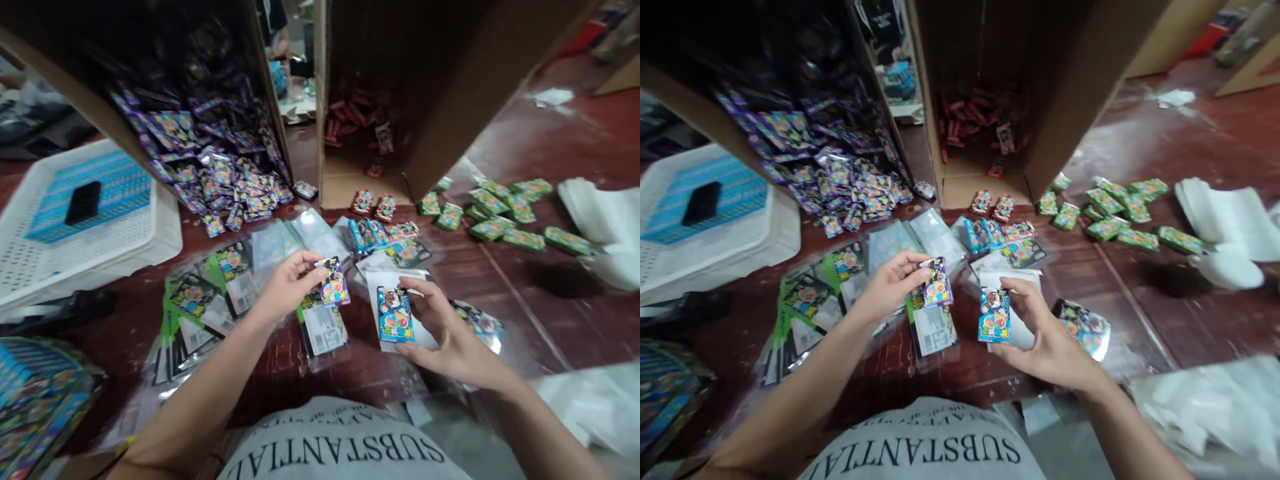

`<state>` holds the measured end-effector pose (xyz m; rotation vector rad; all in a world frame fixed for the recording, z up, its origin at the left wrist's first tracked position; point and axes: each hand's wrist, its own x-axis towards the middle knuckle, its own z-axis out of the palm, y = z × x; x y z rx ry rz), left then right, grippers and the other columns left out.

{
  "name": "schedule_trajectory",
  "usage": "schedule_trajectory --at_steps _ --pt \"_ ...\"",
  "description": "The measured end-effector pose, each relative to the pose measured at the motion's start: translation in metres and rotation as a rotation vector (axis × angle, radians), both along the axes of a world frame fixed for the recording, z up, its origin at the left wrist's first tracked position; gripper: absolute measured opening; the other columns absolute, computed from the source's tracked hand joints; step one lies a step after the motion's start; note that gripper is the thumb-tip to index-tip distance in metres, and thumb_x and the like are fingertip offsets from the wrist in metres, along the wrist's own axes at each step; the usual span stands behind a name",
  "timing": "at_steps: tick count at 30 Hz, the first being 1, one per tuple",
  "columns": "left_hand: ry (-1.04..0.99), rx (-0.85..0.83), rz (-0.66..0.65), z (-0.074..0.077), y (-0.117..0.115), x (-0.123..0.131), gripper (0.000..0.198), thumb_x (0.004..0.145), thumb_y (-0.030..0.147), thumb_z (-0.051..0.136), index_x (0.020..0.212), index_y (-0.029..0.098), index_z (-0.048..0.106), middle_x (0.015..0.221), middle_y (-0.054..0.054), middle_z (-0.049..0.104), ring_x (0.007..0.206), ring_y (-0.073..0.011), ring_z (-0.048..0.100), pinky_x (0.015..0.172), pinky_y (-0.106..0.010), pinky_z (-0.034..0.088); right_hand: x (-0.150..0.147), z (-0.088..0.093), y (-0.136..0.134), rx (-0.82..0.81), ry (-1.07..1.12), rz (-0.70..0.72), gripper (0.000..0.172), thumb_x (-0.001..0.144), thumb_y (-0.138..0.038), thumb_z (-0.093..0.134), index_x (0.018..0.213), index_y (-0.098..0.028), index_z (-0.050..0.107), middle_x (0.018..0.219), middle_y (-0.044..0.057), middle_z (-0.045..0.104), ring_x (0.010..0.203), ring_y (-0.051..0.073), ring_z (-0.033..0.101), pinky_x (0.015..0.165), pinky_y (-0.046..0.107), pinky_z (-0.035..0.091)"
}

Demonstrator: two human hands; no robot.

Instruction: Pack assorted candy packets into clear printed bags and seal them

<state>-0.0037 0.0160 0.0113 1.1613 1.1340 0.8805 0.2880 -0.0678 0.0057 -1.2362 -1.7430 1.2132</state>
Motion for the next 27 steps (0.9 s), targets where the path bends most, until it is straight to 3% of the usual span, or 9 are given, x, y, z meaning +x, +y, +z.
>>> schedule_trajectory --at_steps 2,5,7,12,15,19,22,24,27 --pt "0.003 -0.021 -0.062 -0.005 -0.020 0.021 0.026 0.084 0.031 0.073 0.103 0.019 0.060 0.094 -0.003 0.071 0.083 -0.0145 0.066 0.075 -0.029 0.053 0.001 -0.001 -0.024 -0.189 0.203 -0.126 0.076 0.082 -0.047 0.076 0.147 -0.033 0.038 0.146 0.014 0.053 0.125 0.032 0.062 0.101 0.050 0.055" --pt "0.072 0.010 -0.151 -0.011 -0.043 0.043 0.024 0.086 0.032 0.071 0.101 0.018 0.058 0.095 -0.004 0.069 0.086 -0.0161 0.067 0.078 -0.032 0.055 -0.004 -0.001 -0.047 -0.444 0.523 -0.284 0.054 0.094 -0.067 0.045 0.129 -0.028 0.057 0.125 0.014 0.069 0.104 0.032 0.073 0.095 0.056 0.056" --pt "0.119 0.117 -0.210 -0.010 -0.051 0.049 0.028 0.087 0.029 0.068 0.111 0.019 0.057 0.101 -0.005 0.068 0.091 -0.0173 0.067 0.080 -0.033 0.056 -0.008 -0.003 -0.055 -0.534 0.611 -0.347 0.067 0.097 -0.071 0.023 0.113 -0.023 0.066 0.106 0.016 0.074 0.097 0.033 0.074 0.089 0.057 0.058" --pt "0.490 0.836 -0.360 -0.002 -0.060 0.055 0.035 0.095 0.019 0.058 0.129 0.029 0.061 0.109 -0.005 0.067 0.103 -0.0215 0.063 0.094 -0.041 0.051 -0.004 -0.012 -0.065 -0.483 0.578 -0.429 0.079 0.095 -0.073 0.015 0.122 -0.018 0.064 0.114 0.019 0.072 0.113 0.032 0.069 0.092 0.051 0.059" --pt "0.683 1.060 -0.546 -0.013 -0.064 0.065 0.030 0.101 0.020 0.049 0.124 0.029 0.066 0.101 -0.006 0.069 0.098 -0.0226 0.062 0.088 -0.040 0.050 0.000 -0.018 -0.066 -0.452 0.676 -0.402 0.072 0.096 -0.071 0.022 0.125 -0.019 0.063 0.128 0.018 0.068 0.125 0.031 0.063 0.105 0.051 0.052" --pt "0.766 1.004 -0.736 -0.030 -0.065 0.070 0.035 0.103 0.037 0.050 0.131 0.021 0.062 0.113 -0.011 0.069 0.107 -0.0275 0.061 0.093 -0.044 0.046 0.001 -0.024 -0.065 -0.490 0.877 -0.428 0.059 0.098 -0.062 0.029 0.125 -0.021 0.062 0.136 0.015 0.065 0.135 0.028 0.056 0.118 0.050 0.039" --pt "0.777 0.909 -0.700 -0.025 -0.059 0.062 0.087 0.080 0.071 0.067 0.147 0.018 0.047 0.134 -0.016 0.061 0.121 -0.0343 0.055 0.105 -0.050 0.039 0.007 -0.026 -0.065 -0.477 0.878 -0.438 0.063 0.098 -0.065 0.024 0.127 -0.022 0.060 0.131 0.016 0.066 0.128 0.031 0.062 0.114 0.056 0.042" --pt "0.809 0.847 -0.646 -0.019 -0.053 0.059 0.113 0.067 0.079 0.072 0.154 0.017 0.036 0.143 -0.018 0.055 0.129 -0.0373 0.049 0.111 -0.052 0.033 0.014 -0.024 -0.062 -0.400 0.735 -0.421 0.067 0.097 -0.069 0.022 0.131 -0.024 0.057 0.126 0.016 0.066 0.116 0.033 0.067 0.106 0.061 0.049" --pt "0.859 0.830 -0.692 -0.019 -0.044 0.066 0.127 0.062 0.073 0.080 0.159 0.013 0.025 0.147 -0.021 0.049 0.135 -0.0399 0.043 0.114 -0.052 0.028 0.028 -0.019 -0.054 -0.099 0.176 -0.346 0.066 0.090 -0.068 0.053 0.141 -0.026 0.051 0.130 0.015 0.060 0.116 0.034 0.063 0.102 0.061 0.051"
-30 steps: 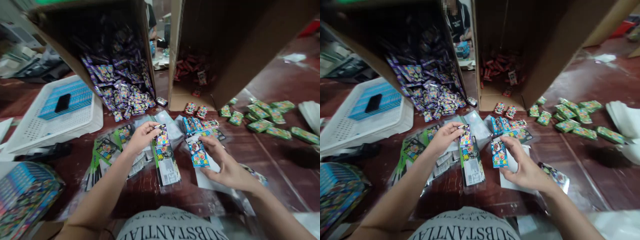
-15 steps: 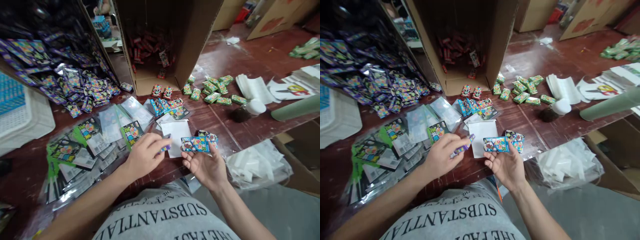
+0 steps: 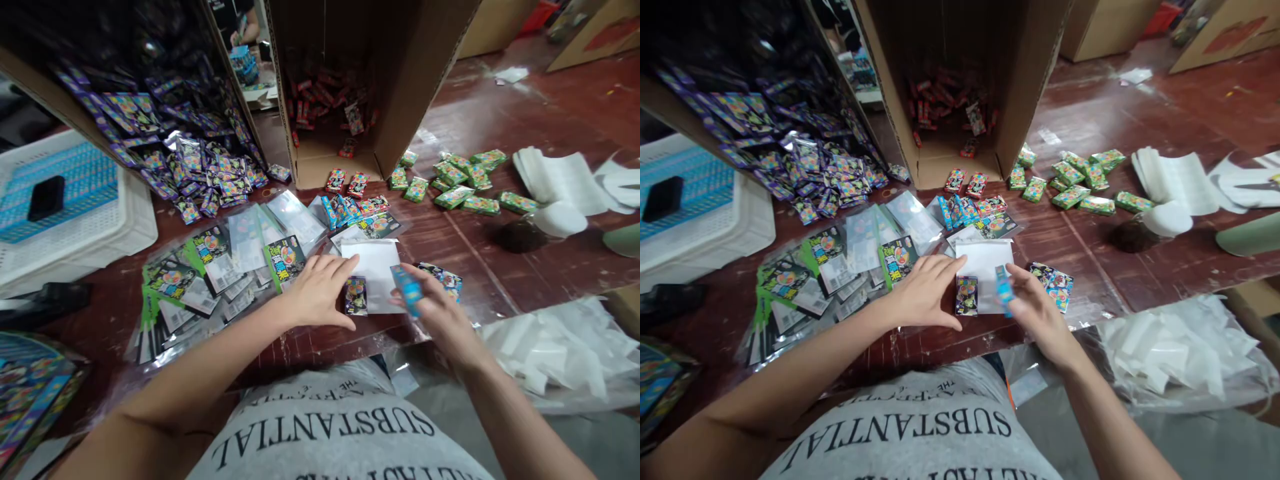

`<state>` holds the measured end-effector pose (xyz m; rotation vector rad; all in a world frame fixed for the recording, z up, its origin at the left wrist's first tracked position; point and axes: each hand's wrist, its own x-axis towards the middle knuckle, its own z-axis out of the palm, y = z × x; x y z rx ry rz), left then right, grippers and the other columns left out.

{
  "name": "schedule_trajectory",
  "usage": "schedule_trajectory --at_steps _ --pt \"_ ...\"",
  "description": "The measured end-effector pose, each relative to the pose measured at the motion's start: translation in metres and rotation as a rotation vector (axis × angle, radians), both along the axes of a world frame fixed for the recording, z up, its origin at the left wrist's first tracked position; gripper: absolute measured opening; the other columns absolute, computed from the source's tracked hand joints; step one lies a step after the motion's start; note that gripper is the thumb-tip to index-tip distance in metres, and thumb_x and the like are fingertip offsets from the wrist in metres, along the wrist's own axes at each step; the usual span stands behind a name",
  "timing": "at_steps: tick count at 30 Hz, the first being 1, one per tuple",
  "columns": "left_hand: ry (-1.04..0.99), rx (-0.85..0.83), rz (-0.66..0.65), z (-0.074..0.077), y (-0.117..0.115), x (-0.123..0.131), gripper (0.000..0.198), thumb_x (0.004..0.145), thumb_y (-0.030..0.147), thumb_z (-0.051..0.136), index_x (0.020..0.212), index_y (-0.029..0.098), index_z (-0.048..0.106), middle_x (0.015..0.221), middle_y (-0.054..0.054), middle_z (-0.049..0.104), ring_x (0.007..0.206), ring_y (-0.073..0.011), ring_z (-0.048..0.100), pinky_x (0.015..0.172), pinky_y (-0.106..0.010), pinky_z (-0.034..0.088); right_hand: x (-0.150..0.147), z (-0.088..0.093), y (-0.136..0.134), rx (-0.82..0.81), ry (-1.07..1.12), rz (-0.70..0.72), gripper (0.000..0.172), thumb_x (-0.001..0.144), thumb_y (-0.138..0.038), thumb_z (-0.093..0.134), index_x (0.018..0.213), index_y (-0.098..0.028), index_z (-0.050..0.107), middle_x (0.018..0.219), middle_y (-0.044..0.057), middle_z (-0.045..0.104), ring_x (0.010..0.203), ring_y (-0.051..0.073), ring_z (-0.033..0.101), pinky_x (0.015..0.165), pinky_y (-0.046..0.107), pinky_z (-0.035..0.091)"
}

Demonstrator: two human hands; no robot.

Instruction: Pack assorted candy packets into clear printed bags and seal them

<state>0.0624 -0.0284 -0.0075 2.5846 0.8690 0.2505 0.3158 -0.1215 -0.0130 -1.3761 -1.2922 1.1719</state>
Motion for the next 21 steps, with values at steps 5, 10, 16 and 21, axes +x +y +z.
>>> schedule_trajectory --at_steps 5,10,16,21 --pt "0.073 0.013 -0.017 -0.012 -0.002 0.018 0.104 0.073 0.047 0.077 0.157 0.010 0.028 0.141 -0.019 0.054 0.126 -0.0370 0.049 0.109 -0.050 0.033 0.012 0.003 0.016 0.313 -0.792 0.206 0.080 0.083 -0.049 0.075 0.149 -0.019 0.041 0.131 0.018 0.049 0.121 0.035 0.055 0.103 0.055 0.051" --pt "0.094 0.042 0.209 -0.005 -0.016 0.019 0.095 0.071 0.049 0.074 0.152 0.014 0.039 0.133 -0.014 0.055 0.116 -0.0340 0.051 0.104 -0.049 0.042 0.004 -0.004 0.022 0.371 -0.855 0.172 0.087 0.083 -0.056 0.072 0.152 -0.018 0.036 0.124 0.017 0.047 0.115 0.034 0.054 0.098 0.054 0.053" --pt "0.212 0.091 0.384 0.006 -0.013 0.032 0.061 0.081 0.067 0.065 0.119 0.019 0.066 0.125 -0.011 0.062 0.110 -0.0333 0.061 0.096 -0.047 0.050 0.005 -0.001 0.024 0.376 -0.808 0.080 0.081 0.084 -0.055 0.070 0.149 -0.019 0.039 0.124 0.016 0.045 0.116 0.035 0.050 0.097 0.052 0.051" --pt "0.394 0.020 0.583 0.011 0.005 0.052 0.054 0.097 0.062 0.049 0.119 0.014 0.059 0.104 -0.014 0.072 0.085 -0.0325 0.074 0.071 -0.041 0.056 0.011 0.000 0.025 0.343 -0.961 0.175 0.081 0.084 -0.058 0.068 0.148 -0.015 0.043 0.125 0.018 0.051 0.112 0.036 0.053 0.094 0.053 0.050"
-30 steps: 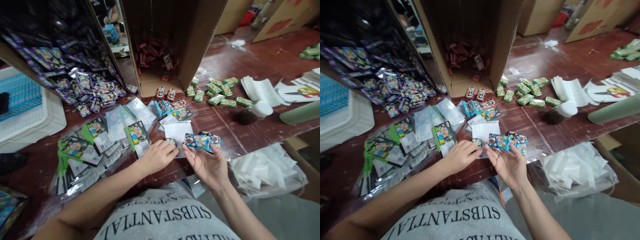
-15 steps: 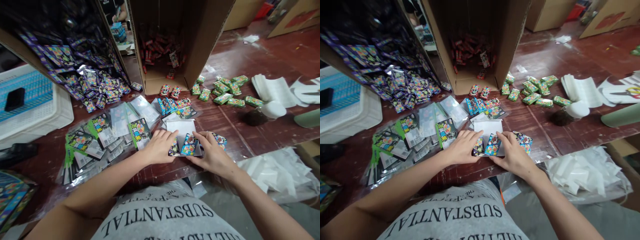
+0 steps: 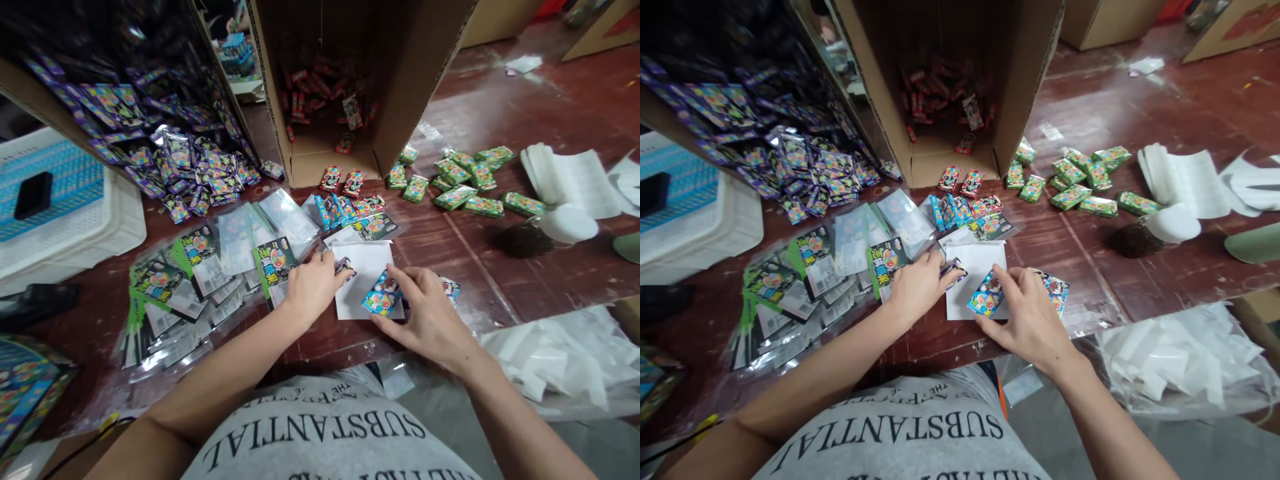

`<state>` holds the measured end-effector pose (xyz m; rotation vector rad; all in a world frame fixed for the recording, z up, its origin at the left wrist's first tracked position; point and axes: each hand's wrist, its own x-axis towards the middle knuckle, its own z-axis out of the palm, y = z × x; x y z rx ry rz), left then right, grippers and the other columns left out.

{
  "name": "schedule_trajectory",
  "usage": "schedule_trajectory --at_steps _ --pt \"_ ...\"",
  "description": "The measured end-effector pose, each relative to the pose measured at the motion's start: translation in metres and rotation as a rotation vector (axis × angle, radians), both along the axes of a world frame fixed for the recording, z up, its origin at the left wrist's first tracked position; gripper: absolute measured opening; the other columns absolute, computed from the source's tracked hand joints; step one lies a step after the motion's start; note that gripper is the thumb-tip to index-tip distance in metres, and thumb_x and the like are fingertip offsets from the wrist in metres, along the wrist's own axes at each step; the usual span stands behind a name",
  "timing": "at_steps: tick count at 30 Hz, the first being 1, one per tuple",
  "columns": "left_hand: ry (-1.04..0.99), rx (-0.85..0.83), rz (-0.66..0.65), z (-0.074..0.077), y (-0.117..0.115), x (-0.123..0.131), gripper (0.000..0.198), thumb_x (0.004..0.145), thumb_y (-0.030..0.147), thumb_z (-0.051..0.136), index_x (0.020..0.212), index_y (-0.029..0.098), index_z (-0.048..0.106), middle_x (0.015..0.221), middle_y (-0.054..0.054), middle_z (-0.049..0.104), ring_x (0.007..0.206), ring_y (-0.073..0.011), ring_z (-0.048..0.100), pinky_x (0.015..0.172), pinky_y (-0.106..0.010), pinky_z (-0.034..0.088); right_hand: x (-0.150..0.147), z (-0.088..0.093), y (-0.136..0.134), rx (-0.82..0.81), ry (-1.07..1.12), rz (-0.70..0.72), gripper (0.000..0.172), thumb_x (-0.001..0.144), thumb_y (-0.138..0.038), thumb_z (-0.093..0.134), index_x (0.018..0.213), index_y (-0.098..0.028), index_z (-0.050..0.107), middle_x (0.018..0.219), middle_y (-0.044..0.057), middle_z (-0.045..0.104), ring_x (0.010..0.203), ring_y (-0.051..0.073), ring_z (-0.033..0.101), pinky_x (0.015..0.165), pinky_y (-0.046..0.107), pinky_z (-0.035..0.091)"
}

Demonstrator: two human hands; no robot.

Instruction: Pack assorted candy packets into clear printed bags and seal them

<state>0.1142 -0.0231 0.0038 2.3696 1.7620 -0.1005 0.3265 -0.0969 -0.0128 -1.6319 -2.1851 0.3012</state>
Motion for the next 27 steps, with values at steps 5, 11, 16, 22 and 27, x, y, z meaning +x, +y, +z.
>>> schedule_trajectory --at_steps 5,11,16,22,27 --pt "0.123 -0.101 -0.068 0.008 0.000 0.008 0.038 0.104 0.042 0.042 0.123 0.012 0.056 0.082 -0.015 0.075 0.080 -0.0343 0.076 0.066 -0.040 0.056 -0.021 -0.011 0.000 -0.069 -0.164 0.045 0.081 0.087 -0.056 0.067 0.149 -0.011 0.042 0.130 0.020 0.061 0.113 0.041 0.055 0.095 0.057 0.047" --pt "0.038 0.002 -0.296 0.014 0.007 -0.014 0.073 0.087 0.069 0.060 0.136 0.015 0.052 0.126 -0.019 0.067 0.112 -0.0379 0.067 0.090 -0.049 0.055 0.042 0.000 0.013 0.032 0.061 -0.019 0.091 0.090 -0.068 0.058 0.160 -0.022 0.022 0.154 0.018 0.045 0.137 0.037 0.046 0.110 0.056 0.042" --pt "-0.124 -0.074 -0.830 0.003 0.019 -0.008 0.105 0.065 0.071 0.081 0.152 0.030 0.039 0.165 -0.016 0.029 0.147 -0.0383 0.035 0.117 -0.052 0.033 0.117 0.016 0.032 -0.031 -0.101 -0.111 0.106 0.078 -0.082 0.059 0.158 -0.020 0.030 0.145 0.022 0.052 0.129 0.043 0.052 0.104 0.062 0.046" --pt "-0.157 -0.172 -0.791 0.000 0.035 0.013 0.112 0.063 0.079 0.076 0.153 0.023 0.040 0.164 -0.021 0.029 0.148 -0.0417 0.031 0.118 -0.055 0.028 0.089 -0.015 0.005 -0.123 -0.237 -0.045 0.122 0.072 -0.087 0.060 0.164 -0.022 0.011 0.162 0.021 0.034 0.143 0.044 0.040 0.110 0.062 0.043" --pt "-0.187 -0.228 -0.866 -0.007 0.039 -0.010 0.091 0.072 0.077 0.071 0.147 0.030 0.049 0.159 -0.019 0.038 0.145 -0.0424 0.037 0.115 -0.057 0.032 0.095 -0.043 -0.004 -0.017 -0.291 0.095 0.070 0.097 -0.059 0.051 0.160 -0.039 0.026 0.163 0.007 0.038 0.146 0.038 0.038 0.116 0.072 0.027"
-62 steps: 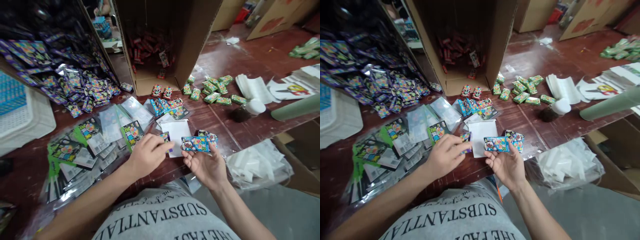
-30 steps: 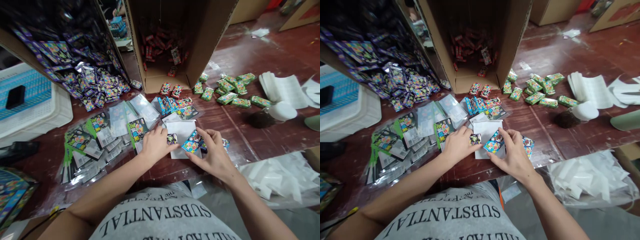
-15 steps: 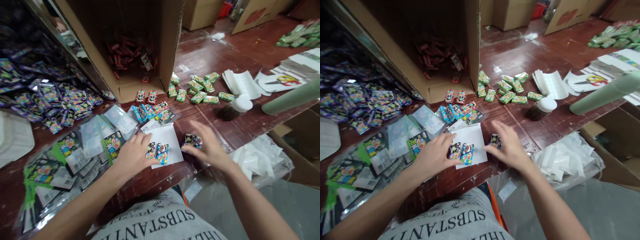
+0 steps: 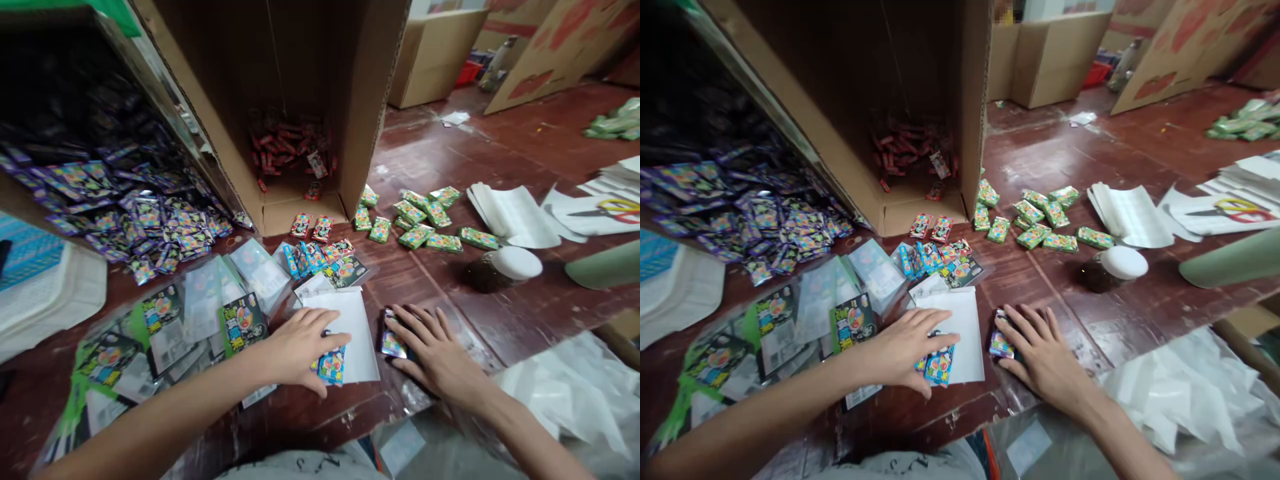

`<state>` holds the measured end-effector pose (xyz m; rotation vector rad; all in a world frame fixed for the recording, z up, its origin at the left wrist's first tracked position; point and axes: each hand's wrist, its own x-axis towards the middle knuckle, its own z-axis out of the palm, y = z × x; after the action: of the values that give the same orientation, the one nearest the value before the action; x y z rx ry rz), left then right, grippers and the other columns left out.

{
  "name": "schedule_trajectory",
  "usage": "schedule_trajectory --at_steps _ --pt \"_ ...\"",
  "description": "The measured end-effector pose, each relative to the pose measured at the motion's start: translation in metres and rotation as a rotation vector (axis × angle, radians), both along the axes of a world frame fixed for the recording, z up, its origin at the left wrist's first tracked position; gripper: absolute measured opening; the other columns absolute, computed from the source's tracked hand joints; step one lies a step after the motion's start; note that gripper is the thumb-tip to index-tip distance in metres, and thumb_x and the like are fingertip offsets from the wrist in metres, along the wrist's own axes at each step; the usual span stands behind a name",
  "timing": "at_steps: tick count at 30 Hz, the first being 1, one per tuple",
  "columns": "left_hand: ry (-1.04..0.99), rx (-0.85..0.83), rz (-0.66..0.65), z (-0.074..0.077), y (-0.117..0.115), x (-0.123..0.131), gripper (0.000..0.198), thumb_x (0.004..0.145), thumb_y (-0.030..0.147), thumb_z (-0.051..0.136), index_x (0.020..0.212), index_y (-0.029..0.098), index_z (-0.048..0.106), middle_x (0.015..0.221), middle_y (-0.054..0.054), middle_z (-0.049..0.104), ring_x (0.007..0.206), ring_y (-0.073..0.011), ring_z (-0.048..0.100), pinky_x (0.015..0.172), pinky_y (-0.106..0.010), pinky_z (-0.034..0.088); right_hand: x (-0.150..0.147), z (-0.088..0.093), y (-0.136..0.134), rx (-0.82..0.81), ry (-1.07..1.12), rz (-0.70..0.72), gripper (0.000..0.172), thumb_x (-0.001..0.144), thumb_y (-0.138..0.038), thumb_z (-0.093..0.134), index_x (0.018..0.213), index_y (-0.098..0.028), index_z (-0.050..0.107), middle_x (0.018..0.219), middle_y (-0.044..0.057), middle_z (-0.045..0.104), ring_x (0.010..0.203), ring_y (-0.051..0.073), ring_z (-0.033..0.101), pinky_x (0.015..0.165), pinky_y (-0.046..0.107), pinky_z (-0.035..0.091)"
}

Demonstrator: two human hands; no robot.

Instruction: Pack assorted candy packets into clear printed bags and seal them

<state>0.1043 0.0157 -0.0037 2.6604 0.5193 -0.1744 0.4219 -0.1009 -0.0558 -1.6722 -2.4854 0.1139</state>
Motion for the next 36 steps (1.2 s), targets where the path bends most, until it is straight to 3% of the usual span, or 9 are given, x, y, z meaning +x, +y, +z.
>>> schedule_trajectory --at_steps 4,8,12,16,22,26,29,33,36 --pt "-0.079 0.062 0.092 0.011 0.028 -0.002 0.098 0.074 0.079 0.067 0.153 0.027 0.040 0.164 -0.019 0.028 0.147 -0.0434 0.032 0.117 -0.059 0.030 0.023 0.021 0.051 0.008 0.059 0.041 0.080 0.093 -0.064 0.054 0.160 -0.029 0.026 0.166 0.013 0.029 0.151 0.038 0.029 0.119 0.068 0.026" --pt "-0.083 0.229 0.325 0.027 0.086 0.039 0.064 0.095 0.053 0.058 0.149 0.022 0.043 0.153 -0.012 0.048 0.142 -0.0308 0.042 0.117 -0.046 0.034 0.019 0.045 0.142 0.156 0.109 -0.084 0.075 0.096 -0.061 0.052 0.152 -0.014 0.038 0.155 0.022 0.043 0.144 0.037 0.038 0.117 0.056 0.035" --pt "0.073 0.290 0.521 0.024 0.133 0.082 0.073 0.074 0.056 0.078 0.129 0.014 0.057 0.132 -0.019 0.064 0.133 -0.0382 0.050 0.109 -0.048 0.042 -0.012 0.037 0.212 0.073 0.083 -0.156 0.065 0.093 -0.062 0.055 0.136 -0.014 0.054 0.124 0.020 0.065 0.118 0.036 0.059 0.099 0.051 0.049" --pt "0.060 0.332 0.523 0.014 0.144 0.089 0.050 0.084 0.034 0.069 0.128 0.014 0.056 0.125 -0.017 0.067 0.132 -0.0340 0.052 0.117 -0.047 0.033 -0.009 0.027 0.241 0.095 0.070 -0.271 0.054 0.095 -0.041 0.051 0.138 -0.008 0.050 0.123 0.024 0.064 0.120 0.039 0.057 0.100 0.054 0.045" --pt "0.045 0.296 0.483 0.007 0.148 0.086 0.064 0.078 0.036 0.071 0.135 0.014 0.053 0.143 -0.018 0.055 0.140 -0.0391 0.042 0.113 -0.050 0.037 0.038 0.028 0.265 -0.035 0.008 -0.319 0.082 0.074 -0.046 0.074 0.145 -0.015 0.047 0.140 0.020 0.058 0.128 0.045 0.049 0.103 0.058 0.040" --pt "0.033 0.277 0.449 0.003 0.152 0.094 0.053 0.082 0.025 0.063 0.134 0.016 0.055 0.135 -0.015 0.061 0.134 -0.0337 0.048 0.113 -0.047 0.038 0.037 0.030 0.267 -0.047 0.036 -0.261 0.083 0.072 -0.049 0.075 0.144 -0.017 0.048 0.136 0.018 0.062 0.126 0.043 0.051 0.102 0.056 0.041" --pt "0.024 0.259 0.427 0.003 0.150 0.099 0.056 0.082 0.021 0.060 0.138 0.015 0.054 0.130 -0.015 0.063 0.129 -0.0337 0.051 0.110 -0.046 0.040 0.030 0.041 0.247 0.004 0.095 -0.196 0.085 0.073 -0.047 0.075 0.145 -0.014 0.045 0.139 0.020 0.058 0.127 0.042 0.050 0.107 0.056 0.038" --pt "-0.008 0.238 0.431 0.012 0.135 0.100 0.070 0.084 0.024 0.060 0.151 0.024 0.042 0.132 -0.013 0.059 0.127 -0.0332 0.054 0.108 -0.046 0.042 0.026 0.066 0.185 0.039 0.241 -0.097 0.081 0.081 -0.052 0.069 0.149 -0.019 0.040 0.135 0.016 0.057 0.124 0.036 0.052 0.105 0.052 0.043" --pt "-0.146 0.143 0.451 0.024 0.104 0.091 0.064 0.084 0.032 0.061 0.146 0.031 0.048 0.131 -0.009 0.053 0.120 -0.0282 0.059 0.104 -0.040 0.048 0.021 0.076 0.118 0.020 0.521 -0.045 0.062 0.089 -0.049 0.062 0.143 -0.027 0.042 0.133 0.012 0.054 0.124 0.033 0.054 0.105 0.050 0.045"
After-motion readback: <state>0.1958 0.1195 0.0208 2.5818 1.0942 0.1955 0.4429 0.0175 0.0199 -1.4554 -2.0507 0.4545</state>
